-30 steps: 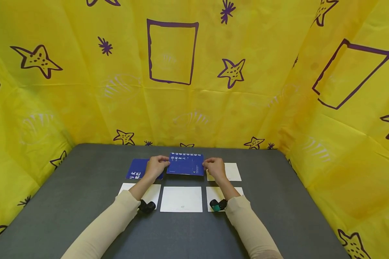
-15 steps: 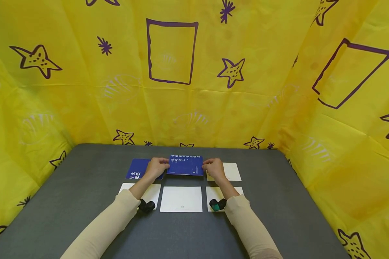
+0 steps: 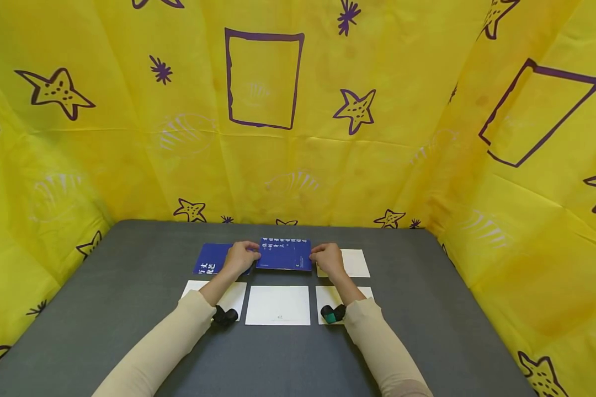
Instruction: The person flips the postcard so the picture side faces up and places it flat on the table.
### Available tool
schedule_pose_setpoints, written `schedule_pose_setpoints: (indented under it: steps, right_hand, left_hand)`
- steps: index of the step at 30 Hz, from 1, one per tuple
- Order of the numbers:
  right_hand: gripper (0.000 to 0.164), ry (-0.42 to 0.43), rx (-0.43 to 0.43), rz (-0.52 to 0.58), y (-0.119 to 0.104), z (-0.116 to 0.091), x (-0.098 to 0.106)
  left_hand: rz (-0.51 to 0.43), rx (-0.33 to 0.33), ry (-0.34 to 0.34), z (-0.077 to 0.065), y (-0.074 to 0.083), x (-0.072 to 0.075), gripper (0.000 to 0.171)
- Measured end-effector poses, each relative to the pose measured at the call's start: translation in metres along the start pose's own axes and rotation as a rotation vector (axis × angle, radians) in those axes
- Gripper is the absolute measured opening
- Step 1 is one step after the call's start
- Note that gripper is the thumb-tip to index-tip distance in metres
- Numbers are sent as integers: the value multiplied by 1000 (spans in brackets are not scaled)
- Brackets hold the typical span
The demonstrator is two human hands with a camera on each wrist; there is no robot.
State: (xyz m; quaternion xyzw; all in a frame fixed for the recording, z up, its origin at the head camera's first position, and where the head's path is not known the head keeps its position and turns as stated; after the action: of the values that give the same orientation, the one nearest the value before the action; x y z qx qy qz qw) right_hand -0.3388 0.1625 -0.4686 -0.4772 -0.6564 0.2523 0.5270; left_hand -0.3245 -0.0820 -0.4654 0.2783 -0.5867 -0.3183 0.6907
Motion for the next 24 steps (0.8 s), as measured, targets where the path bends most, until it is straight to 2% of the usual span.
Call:
schedule_pose_setpoints:
  steps: [15, 24]
  right_hand:
    - [15, 39, 19, -75, 3, 4, -4]
    - [14, 62, 34, -138, 0, 3, -6]
  left_hand:
    - [47, 17, -61, 2, -3, -4, 25]
    - [62, -2, -91, 2, -3, -3, 26]
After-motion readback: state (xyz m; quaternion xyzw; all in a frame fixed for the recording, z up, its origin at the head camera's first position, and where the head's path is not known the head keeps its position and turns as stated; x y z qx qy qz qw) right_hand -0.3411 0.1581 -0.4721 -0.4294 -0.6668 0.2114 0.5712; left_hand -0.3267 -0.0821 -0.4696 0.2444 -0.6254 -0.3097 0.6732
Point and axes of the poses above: each hand's wrist, its own z-axis towards the middle knuckle, its own x-axis out of the back of the hand, y = z × x, the point moved 2 cm from there along z, towards the middle knuckle, and after that the axes turned 13 degrees about -x, right-handed, at the moved point
